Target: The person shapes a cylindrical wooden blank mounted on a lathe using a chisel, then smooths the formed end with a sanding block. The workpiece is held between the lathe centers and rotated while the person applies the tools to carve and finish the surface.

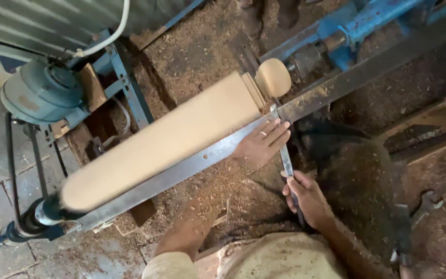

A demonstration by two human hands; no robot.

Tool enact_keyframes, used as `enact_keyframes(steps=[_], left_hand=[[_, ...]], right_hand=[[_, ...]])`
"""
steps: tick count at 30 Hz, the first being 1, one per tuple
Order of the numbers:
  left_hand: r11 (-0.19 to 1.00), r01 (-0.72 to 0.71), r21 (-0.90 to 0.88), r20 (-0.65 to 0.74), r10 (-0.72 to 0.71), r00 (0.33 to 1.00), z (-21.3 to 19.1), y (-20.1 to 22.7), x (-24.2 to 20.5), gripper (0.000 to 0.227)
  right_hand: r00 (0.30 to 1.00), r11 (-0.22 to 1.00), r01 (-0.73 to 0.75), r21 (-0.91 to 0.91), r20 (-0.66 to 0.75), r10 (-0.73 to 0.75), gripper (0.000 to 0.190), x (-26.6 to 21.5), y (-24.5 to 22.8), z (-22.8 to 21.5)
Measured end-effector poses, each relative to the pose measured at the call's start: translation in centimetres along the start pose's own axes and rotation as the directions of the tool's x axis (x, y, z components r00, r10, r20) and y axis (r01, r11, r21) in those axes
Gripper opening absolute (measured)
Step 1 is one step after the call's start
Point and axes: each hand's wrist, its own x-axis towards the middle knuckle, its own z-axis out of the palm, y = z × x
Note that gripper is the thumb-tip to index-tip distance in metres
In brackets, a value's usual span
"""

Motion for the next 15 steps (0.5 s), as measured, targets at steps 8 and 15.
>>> enact_keyframes(steps=[8, 15], left_hand=[[0.998, -0.008, 0.067, 0.035, 0.006, 0.999, -0.2, -0.4, 0.2, 0.053], [0.994, 0.012, 0.109, 0.052, -0.017, 0.999, -1.1, -0.5, 0.8, 0.054]], right_hand=[[0.985, 0.993, 0.118, 0.024, -0.131, -0.113, 0.058, 0.3, 0.1, 2.8], [0.977, 0.977, 0.198, 0.081, -0.093, -0.191, 0.064, 0.8, -0.4, 3.4]])
